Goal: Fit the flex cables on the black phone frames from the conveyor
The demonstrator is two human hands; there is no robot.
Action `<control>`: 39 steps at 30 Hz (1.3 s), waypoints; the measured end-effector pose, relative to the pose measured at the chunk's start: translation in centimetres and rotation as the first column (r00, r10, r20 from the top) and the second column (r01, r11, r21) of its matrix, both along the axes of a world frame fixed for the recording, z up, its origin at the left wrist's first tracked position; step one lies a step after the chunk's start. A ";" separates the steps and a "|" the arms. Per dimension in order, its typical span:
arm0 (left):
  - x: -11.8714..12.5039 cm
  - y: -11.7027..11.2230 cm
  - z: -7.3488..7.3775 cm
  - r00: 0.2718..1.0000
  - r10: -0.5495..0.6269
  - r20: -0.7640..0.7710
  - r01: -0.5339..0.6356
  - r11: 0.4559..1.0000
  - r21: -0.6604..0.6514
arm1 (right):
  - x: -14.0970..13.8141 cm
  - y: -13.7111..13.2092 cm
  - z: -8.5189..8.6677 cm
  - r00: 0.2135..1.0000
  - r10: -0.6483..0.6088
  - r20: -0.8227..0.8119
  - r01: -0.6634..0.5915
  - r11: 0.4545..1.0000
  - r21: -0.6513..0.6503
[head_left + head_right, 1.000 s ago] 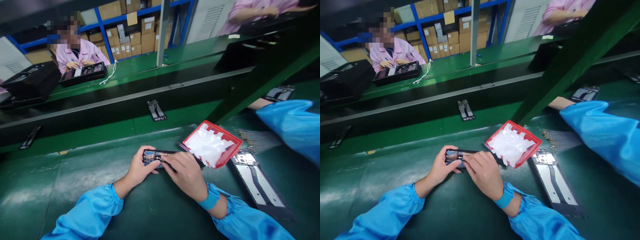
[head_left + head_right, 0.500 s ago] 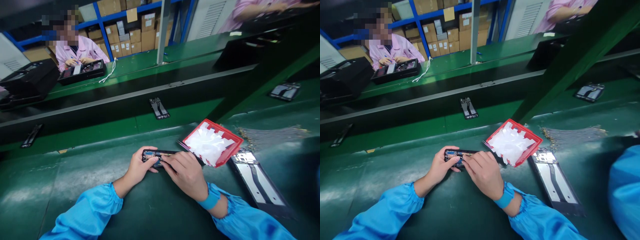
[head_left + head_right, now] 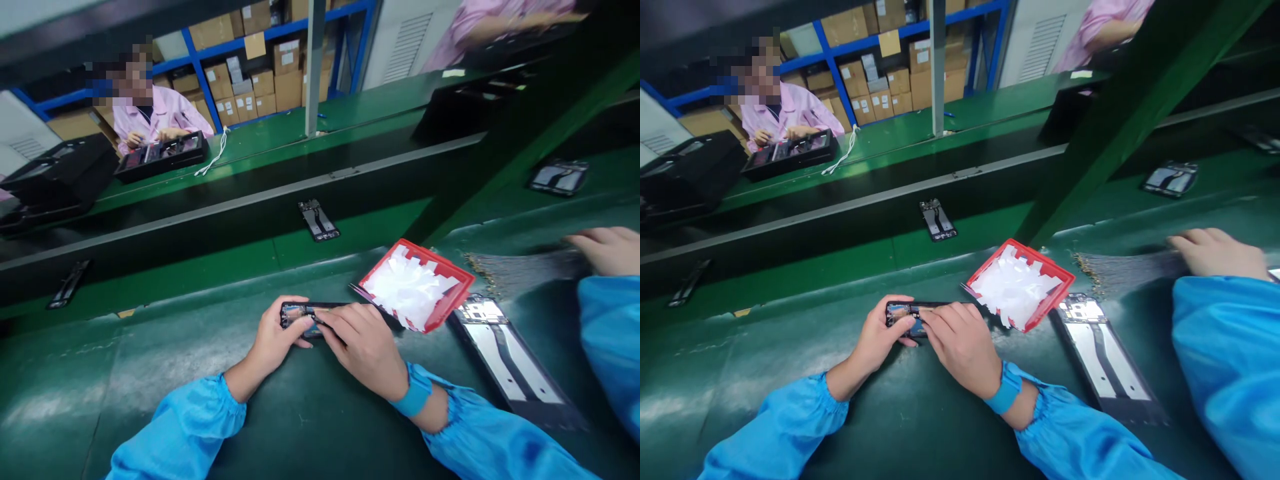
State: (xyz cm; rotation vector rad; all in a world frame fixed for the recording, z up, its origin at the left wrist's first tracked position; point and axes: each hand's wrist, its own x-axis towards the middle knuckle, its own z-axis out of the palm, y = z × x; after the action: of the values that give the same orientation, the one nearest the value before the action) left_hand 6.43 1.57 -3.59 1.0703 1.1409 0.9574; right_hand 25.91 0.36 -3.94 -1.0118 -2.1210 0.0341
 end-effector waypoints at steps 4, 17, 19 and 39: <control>-2.1 1.2 0.5 0.997 0.043 -0.063 -0.040 0.998 0.046 | -0.2 -0.2 -0.4 0.993 0.075 -0.096 -0.077 0.997 -0.018; -4.2 2.9 0.2 0.992 0.042 -0.120 -0.028 0.993 0.115 | -0.2 1.6 -2.6 0.920 -0.238 -0.310 0.125 0.931 -0.343; -3.9 2.3 0.2 0.991 0.014 -0.136 0.006 0.989 0.149 | 0.0 1.8 -2.9 0.912 -0.252 -0.325 0.126 0.923 -0.363; 0.6 -2.9 -1.2 0.882 0.192 -0.429 0.048 0.871 0.489 | -1.6 0.1 -1.6 0.867 -0.334 -0.369 0.190 0.907 -0.376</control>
State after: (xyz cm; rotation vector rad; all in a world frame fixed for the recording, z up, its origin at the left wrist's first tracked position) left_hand 7.04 -1.37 -4.75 1.7532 1.3728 1.1168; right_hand 24.34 0.46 -5.57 -1.3481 -1.5871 0.4489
